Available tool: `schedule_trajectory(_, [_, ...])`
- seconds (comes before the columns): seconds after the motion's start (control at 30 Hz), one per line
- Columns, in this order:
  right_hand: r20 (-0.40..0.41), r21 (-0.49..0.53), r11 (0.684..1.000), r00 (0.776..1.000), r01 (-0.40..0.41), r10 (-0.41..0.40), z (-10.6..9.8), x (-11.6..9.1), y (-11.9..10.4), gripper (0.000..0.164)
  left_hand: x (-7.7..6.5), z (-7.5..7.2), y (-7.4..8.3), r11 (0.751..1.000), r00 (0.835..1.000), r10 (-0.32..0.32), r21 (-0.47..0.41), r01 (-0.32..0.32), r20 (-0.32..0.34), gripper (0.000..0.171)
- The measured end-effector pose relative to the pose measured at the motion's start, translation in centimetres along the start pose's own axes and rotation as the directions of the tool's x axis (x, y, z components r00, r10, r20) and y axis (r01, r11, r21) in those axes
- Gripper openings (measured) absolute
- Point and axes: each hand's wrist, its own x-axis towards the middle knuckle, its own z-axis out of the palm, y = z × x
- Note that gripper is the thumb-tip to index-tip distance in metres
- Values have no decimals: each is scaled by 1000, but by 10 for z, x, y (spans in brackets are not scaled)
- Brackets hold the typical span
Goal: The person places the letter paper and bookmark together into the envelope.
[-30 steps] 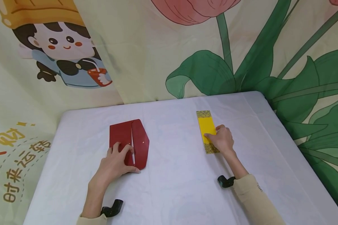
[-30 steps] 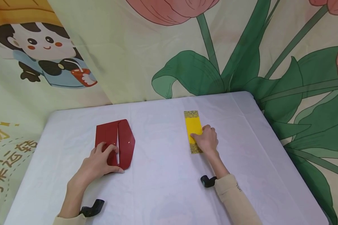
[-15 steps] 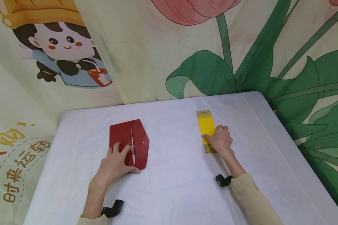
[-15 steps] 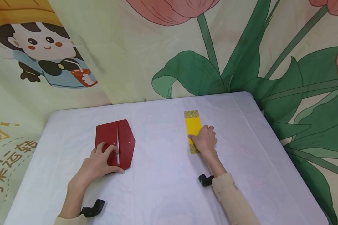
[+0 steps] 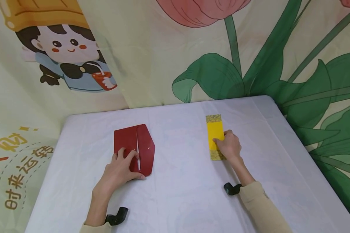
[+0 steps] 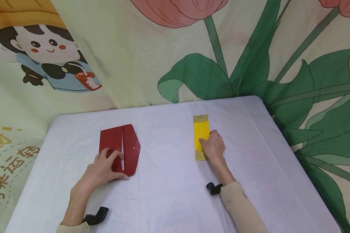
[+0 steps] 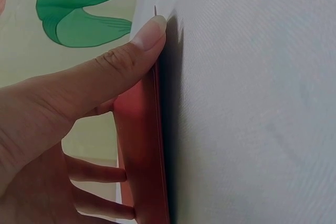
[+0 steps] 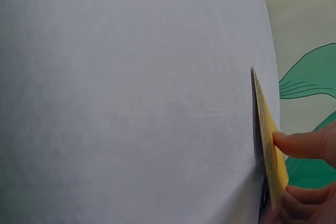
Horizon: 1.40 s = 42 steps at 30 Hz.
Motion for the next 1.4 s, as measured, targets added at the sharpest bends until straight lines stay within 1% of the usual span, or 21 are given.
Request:
schedule_trajectory(0.17, [12,92,996,1000,-6,5,1,0,-1,53,-1,0,0,1000,1000,-4,2,4,1,81])
schedule_trajectory(0.3, [32,170,985,999,-16,11,0,0,-3,48,-1,0,0,1000,1000,-1,4,1,-1,83])
schedule_trajectory(0.43, [68,256,967,998,-6,-12,2,2,-3,45,-1,0,-2,1000,1000,5,8,-5,-6,81])
schedule_trajectory(0.57, [104,316,949,994,9,-44,4,4,-1,45,-1,1,-2,1000,1000,7,10,-7,-7,79])
schedule_trajectory(0.93, [177,407,913,982,-17,-60,8,2,-3,45,-1,0,-1,1000,1000,3,20,-3,-10,81])
schedule_trajectory(1.33, [203,428,903,977,-37,-56,21,-2,-13,44,-1,1,-1,1000,1000,12,19,-12,-14,78])
schedule_trajectory(1.4, [204,428,903,977,-30,-65,24,-3,-15,42,-1,1,-1,1000,1000,14,18,-14,-16,77])
